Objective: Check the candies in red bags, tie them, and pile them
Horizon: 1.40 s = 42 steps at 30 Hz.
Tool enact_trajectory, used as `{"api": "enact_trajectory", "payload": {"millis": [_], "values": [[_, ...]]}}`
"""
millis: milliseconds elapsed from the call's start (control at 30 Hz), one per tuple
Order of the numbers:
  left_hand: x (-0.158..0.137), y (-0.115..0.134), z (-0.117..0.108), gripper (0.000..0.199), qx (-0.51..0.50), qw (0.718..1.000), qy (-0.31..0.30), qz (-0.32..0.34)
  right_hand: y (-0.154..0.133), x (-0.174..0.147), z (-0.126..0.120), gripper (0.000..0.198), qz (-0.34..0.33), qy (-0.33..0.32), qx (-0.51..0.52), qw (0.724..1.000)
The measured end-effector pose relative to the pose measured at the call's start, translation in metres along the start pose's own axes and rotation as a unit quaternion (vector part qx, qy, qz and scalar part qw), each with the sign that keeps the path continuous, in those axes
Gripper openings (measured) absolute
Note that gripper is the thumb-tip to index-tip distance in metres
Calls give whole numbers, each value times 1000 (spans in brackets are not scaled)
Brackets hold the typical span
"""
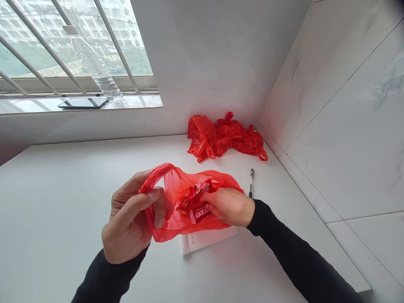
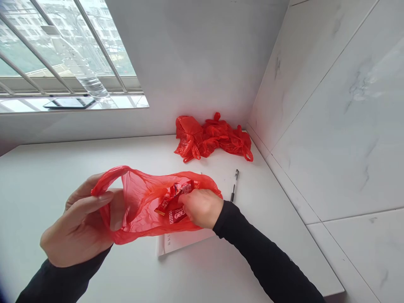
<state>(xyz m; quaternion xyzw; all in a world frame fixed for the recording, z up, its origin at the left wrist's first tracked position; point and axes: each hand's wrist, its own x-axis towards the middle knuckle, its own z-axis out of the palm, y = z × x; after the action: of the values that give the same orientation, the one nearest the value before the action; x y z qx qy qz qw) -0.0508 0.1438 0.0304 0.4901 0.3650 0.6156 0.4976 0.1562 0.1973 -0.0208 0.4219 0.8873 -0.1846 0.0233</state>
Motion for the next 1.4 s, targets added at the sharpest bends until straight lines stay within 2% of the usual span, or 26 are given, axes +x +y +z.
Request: {"api": "enact_trajectory", "payload": {"millis": [133, 300, 400, 500, 567, 633, 700, 767, 833, 900, 933, 1000, 1067, 1100, 1167, 1233, 1333, 1400], "values": [[-1, -3, 0, 33, 14, 1000, 1, 4, 8, 2, -1, 20, 48, 16, -35, 998], [-2, -4, 0, 35, 14, 1000, -18, 11, 7, -10, -12, 15, 15, 21, -25, 999], [1, -4, 5, 34, 22, 999, 6, 34, 6, -28, -31, 19, -2, 135, 49, 990], [3, -4, 9, 32, 35, 996, 60, 51, 10, -41, -45, 27, -18, 278, 76, 957], [4, -5, 10, 33, 45, 992, 95, 67, 17, -45, -48, 46, 0, 302, 25, 953], [4, -5, 9, 42, 53, 989, 111, 88, 25, -44, -47, 56, 24, 258, -19, 966], [4, -4, 9, 53, 47, 990, 99, 94, 30, -42, -45, 43, 32, 200, -16, 979], [4, -3, 10, 59, 35, 994, 72, 75, 31, -42, -46, 26, 26, 183, 13, 983], [4, -1, 10, 66, 40, 997, 47, 44, 28, -44, -50, 22, 7, 218, 55, 974], [3, -2, 10, 73, 64, 997, 41, -1, 24, -47, -56, 26, -12, 268, 92, 959], [3, -3, 9, 71, 83, 995, 43, -23, 21, -49, -58, 31, -14, 289, 105, 951], [3, -7, 6, 50, 130, 989, 38, -55, 18, -53, -62, 39, -4, 317, 121, 941], [2, -12, 2, 23, 165, 985, 9, -54, 15, -56, -63, 41, 10, 331, 140, 933], [2, -13, 1, 19, 172, 984, -12, -46, 14, -57, -64, 41, 15, 338, 153, 928], [1, -15, -1, 25, 163, 985, -44, -24, 10, -59, -64, 33, 20, 354, 181, 917], [-1, -13, 1, 29, 140, 989, -45, -11, 6, -61, -64, 19, 8, 380, 202, 903], [-3, -6, 7, 35, 89, 995, -51, -19, -3, -66, -66, 9, -40, 415, 256, 872], [-5, -2, 11, 36, 55, 994, -87, -41, -9, -70, -66, 9, -78, 403, 331, 850]]}}
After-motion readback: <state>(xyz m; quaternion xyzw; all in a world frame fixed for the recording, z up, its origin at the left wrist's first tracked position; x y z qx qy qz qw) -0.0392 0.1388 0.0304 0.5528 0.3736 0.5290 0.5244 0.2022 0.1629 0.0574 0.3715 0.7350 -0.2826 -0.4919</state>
